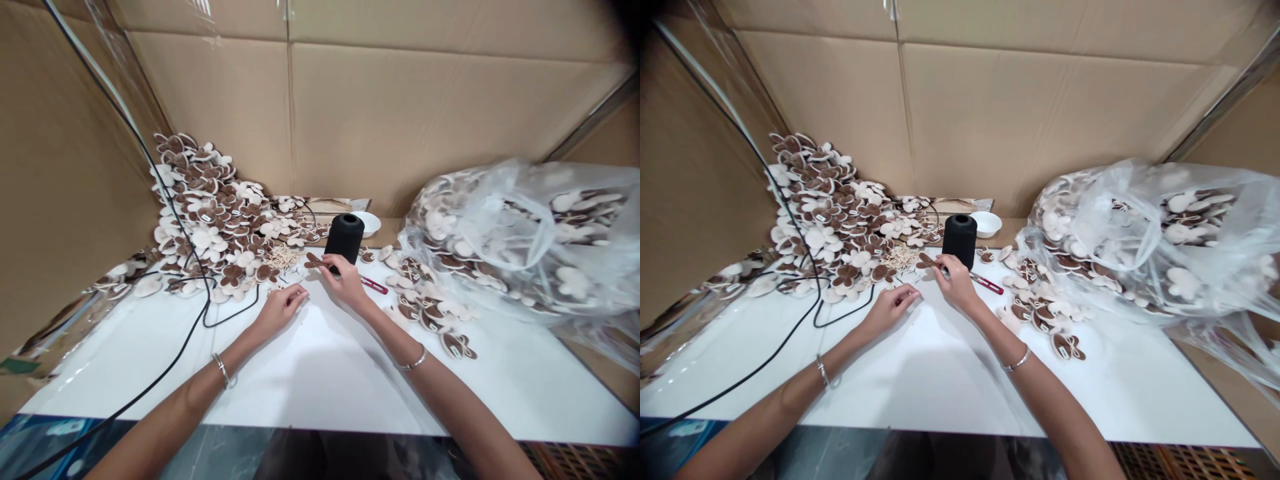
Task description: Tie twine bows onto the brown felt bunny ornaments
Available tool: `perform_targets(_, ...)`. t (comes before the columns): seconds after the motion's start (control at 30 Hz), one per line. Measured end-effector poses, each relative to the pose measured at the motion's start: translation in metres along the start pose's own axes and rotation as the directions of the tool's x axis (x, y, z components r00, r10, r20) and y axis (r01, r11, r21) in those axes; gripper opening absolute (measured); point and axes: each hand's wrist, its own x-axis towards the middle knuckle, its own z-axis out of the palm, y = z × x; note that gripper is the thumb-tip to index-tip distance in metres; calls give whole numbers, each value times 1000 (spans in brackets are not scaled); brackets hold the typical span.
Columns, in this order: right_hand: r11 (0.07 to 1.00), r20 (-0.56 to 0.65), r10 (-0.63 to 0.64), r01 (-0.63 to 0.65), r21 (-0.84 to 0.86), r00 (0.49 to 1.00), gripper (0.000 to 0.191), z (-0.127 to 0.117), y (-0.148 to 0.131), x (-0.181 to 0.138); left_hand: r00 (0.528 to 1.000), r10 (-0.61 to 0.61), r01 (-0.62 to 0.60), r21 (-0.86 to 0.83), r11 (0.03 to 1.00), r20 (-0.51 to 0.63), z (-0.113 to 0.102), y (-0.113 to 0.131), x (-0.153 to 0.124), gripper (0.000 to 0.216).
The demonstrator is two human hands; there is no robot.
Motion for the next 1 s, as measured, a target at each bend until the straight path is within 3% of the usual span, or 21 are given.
perform_targets(0.37, 989, 65, 143, -145, 32, 988, 11, 1, -7, 1, 998, 60, -60, 32, 998, 14, -4, 7, -2, 31)
perform_targets(0.7, 910, 169, 371, -394, 133, 913, 12, -4, -13, 2, 997, 70, -70, 7, 998, -44, -6, 1, -6, 32)
perform_targets(1.0, 857, 234, 395, -447, 254, 889, 9, -2, -11, 4, 996, 90, -89, 76, 993, -7, -7, -1, -6, 30)
